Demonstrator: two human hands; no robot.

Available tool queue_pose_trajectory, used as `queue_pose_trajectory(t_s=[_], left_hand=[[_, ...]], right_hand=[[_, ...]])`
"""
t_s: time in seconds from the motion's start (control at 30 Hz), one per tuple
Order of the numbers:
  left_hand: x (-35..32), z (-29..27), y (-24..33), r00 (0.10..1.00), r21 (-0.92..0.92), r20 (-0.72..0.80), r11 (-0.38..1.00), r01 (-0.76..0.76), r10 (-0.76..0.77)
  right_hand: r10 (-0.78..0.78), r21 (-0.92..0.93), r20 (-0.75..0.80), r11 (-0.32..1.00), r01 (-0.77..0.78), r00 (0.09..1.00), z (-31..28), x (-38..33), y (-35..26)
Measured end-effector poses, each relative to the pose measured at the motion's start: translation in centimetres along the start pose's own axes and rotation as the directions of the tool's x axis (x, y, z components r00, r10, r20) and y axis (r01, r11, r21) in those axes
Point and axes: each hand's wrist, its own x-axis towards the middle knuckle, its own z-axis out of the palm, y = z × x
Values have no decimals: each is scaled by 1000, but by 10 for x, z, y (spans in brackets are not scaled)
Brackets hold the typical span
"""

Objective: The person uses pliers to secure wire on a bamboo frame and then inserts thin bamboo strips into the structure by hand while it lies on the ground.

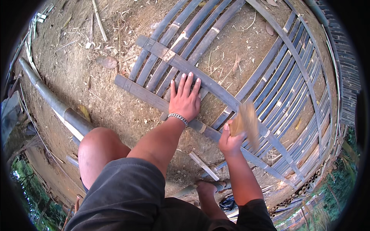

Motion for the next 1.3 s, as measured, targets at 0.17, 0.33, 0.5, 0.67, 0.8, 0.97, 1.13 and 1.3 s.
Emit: queue_pose_trajectory(t_s=[0.17,0.33,0.5,0.67,0.8,0.97,1.13,1.3], left_hand=[[-2,0,-3,1000,26,17,999,24,-25],[2,4,-3,999,-7,-9,999,42,-42],[-2,9,-3,998,-10,-29,998,61,-61],[-4,7,-2,991,-44,-104,996,77,-82],[-11,9,-7,973,-111,-223,993,38,-63],[-13,16,-14,942,-72,-335,997,-32,6],[-17,6,-3,982,79,-186,997,-13,27],[-12,14,-3,977,184,-169,978,-101,133]], right_hand=[[275,-379,194,906,-187,941,2,25,-18],[57,-179,22,982,-52,998,7,5,1],[160,-382,157,920,-89,975,6,26,6],[185,-370,173,923,-110,967,-21,21,17],[321,-342,9,891,-298,947,-82,-40,63],[319,-446,-84,835,-322,944,-181,-181,193],[403,-433,-319,743,-510,858,-205,-307,314],[577,-309,-514,566,-764,635,-147,-348,395]])
